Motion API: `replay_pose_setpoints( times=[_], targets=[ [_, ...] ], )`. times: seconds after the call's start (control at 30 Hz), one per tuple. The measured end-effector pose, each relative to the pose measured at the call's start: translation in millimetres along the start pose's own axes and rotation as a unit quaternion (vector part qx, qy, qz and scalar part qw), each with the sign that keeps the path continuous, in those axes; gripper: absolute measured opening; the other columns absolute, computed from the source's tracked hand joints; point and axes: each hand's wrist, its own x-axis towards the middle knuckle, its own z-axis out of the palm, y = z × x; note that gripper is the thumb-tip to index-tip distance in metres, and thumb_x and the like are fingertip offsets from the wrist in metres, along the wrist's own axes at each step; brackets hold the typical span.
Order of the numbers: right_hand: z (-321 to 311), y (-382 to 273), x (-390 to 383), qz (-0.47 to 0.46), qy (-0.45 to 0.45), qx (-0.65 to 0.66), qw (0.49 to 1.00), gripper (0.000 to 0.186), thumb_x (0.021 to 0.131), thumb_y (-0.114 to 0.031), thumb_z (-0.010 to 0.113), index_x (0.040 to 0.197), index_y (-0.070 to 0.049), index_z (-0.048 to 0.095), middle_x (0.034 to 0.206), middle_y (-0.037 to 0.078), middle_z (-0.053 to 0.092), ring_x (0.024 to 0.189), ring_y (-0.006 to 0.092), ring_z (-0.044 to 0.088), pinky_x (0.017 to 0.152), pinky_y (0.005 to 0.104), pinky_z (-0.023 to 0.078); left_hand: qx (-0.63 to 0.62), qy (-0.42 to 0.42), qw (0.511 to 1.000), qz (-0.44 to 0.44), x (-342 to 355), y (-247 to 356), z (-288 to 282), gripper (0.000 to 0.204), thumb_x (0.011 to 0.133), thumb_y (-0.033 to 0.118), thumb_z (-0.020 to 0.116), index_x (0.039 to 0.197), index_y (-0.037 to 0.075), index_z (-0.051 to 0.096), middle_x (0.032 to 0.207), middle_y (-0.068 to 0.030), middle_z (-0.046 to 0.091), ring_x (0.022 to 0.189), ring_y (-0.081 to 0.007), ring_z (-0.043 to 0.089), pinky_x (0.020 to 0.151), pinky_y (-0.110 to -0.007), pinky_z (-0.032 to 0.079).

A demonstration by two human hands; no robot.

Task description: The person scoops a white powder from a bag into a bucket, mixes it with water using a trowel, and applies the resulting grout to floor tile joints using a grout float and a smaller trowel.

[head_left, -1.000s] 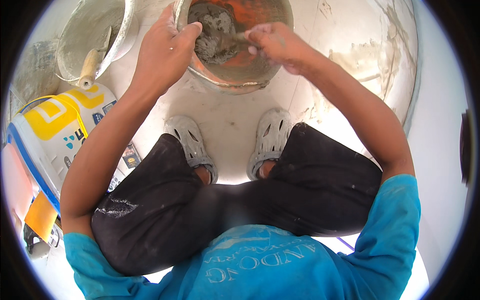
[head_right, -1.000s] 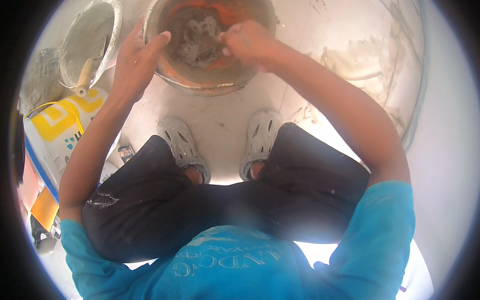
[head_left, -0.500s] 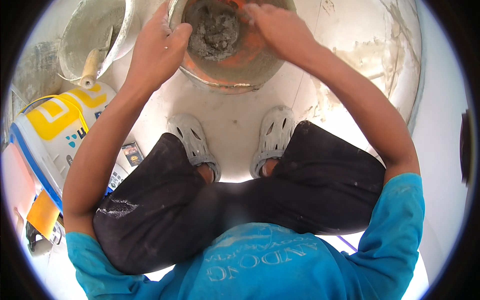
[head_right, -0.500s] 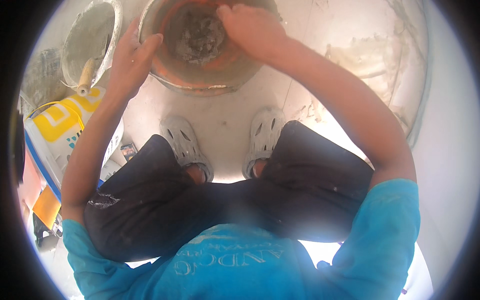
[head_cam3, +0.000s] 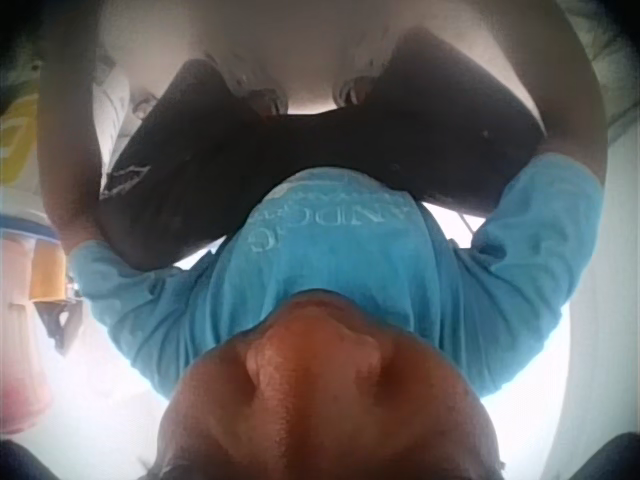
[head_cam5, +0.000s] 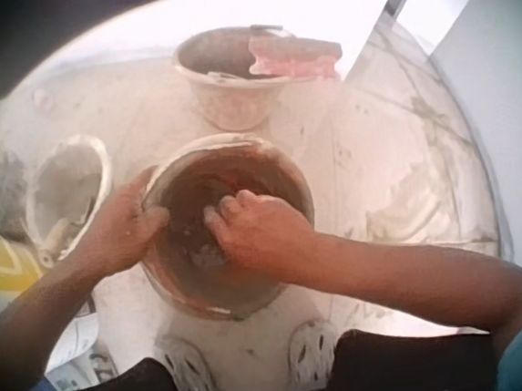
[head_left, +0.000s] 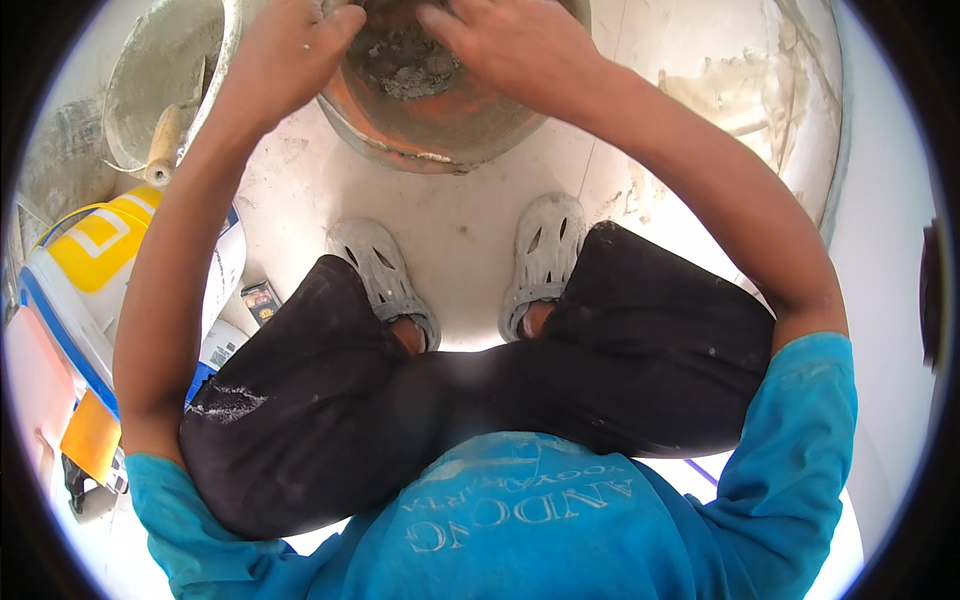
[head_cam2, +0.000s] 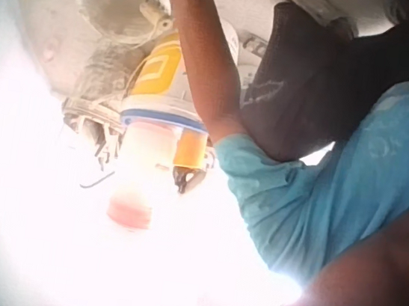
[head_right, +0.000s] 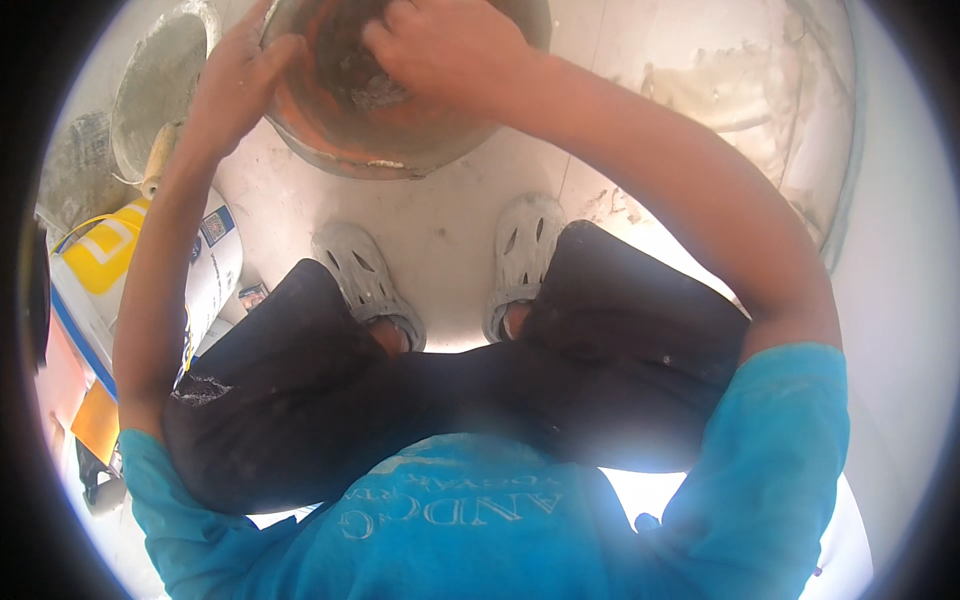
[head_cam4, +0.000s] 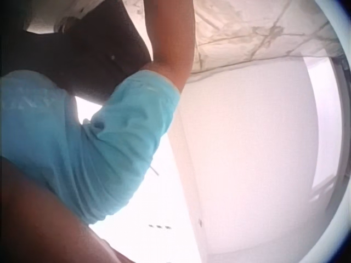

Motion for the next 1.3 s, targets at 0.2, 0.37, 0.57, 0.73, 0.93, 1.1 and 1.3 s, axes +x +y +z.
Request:
replay_pose_setpoints(
  times=[0.2,0.37,0.57,0.73,0.93,1.1,1.3],
  targets=[
    [27.9,-32.0,0.3,-0.075,-0.033,-0.031,0.996,0.035,0.084,-0.015,0.059,0.118,-0.007,0.062,0.101,0.007,0.062,0.093,0.0238,0.064,0.070,0.0331,0.056,-0.058,-0.053,0.997,0.025,13.2,4.6,-7.8,0.046,0.078,0.006,0.049,0.124,-0.003,0.054,0.108,-0.0238,0.065,0.102,-0.0324,0.062,0.094,-0.039,0.046],
    [18.5,-0.1,-39.6,-0.070,-0.071,-0.025,0.995,0.035,0.084,-0.015,0.060,0.117,-0.007,0.062,0.103,0.007,0.063,0.090,0.0241,0.065,0.071,0.0341,0.056,-0.006,-0.044,0.999,0.029,18.6,14.3,3.0,0.046,0.079,0.006,0.049,0.124,-0.001,0.054,0.107,-0.0237,0.065,0.102,-0.0339,0.062,0.094,-0.040,0.046],
    [7.2,18.9,6.4,-0.025,0.072,0.001,0.997,0.037,0.081,-0.018,0.061,0.116,-0.004,0.062,0.098,0.010,0.063,0.089,0.0241,0.064,0.073,0.0339,0.054,0.029,-0.057,0.996,0.064,29.5,11.7,-2.1,0.049,0.080,0.010,0.052,0.127,-0.005,0.050,0.112,-0.0304,0.062,0.108,-0.0408,0.059,0.097,-0.043,0.044],
    [34.4,-14.4,-24.2,-0.073,-0.021,-0.007,0.997,0.038,0.082,-0.014,0.060,0.120,-0.006,0.061,0.098,0.010,0.065,0.093,0.0246,0.066,0.074,0.0349,0.055,0.103,-0.026,0.992,0.075,21.8,-2.5,-1.2,0.053,0.080,0.010,0.052,0.130,-0.008,0.047,0.113,-0.0330,0.060,0.111,-0.0436,0.057,0.099,-0.044,0.042],
    [-2.5,2.9,-18.5,-0.028,-0.028,0.011,0.999,0.039,0.082,-0.018,0.060,0.118,-0.003,0.059,0.094,0.010,0.062,0.087,0.0242,0.064,0.072,0.0348,0.054,0.124,-0.027,0.987,0.100,16.7,4.8,1.2,0.053,0.080,0.010,0.053,0.130,-0.007,0.047,0.110,-0.0332,0.061,0.108,-0.0453,0.058,0.098,-0.045,0.043],
    [17.9,-4.2,-2.0,-0.020,0.025,0.008,0.999,0.036,0.083,-0.015,0.057,0.118,-0.004,0.059,0.094,0.010,0.062,0.088,0.0245,0.064,0.072,0.0353,0.054,0.081,-0.048,0.993,0.069,10.2,-3.8,-4.4,0.052,0.081,0.009,0.053,0.131,-0.004,0.048,0.106,-0.0333,0.062,0.105,-0.0454,0.059,0.094,-0.046,0.045],
    [52.3,-23.7,-36.4,-0.032,-0.060,0.003,0.998,0.039,0.086,-0.012,0.057,0.124,-0.007,0.056,0.103,0.009,0.063,0.095,0.0250,0.066,0.073,0.0358,0.055,0.084,-0.048,0.994,0.057,-6.3,-2.5,5.0,0.048,0.081,0.006,0.052,0.128,-0.003,0.049,0.105,-0.0324,0.063,0.103,-0.0447,0.060,0.091,-0.046,0.047]
  ],
)
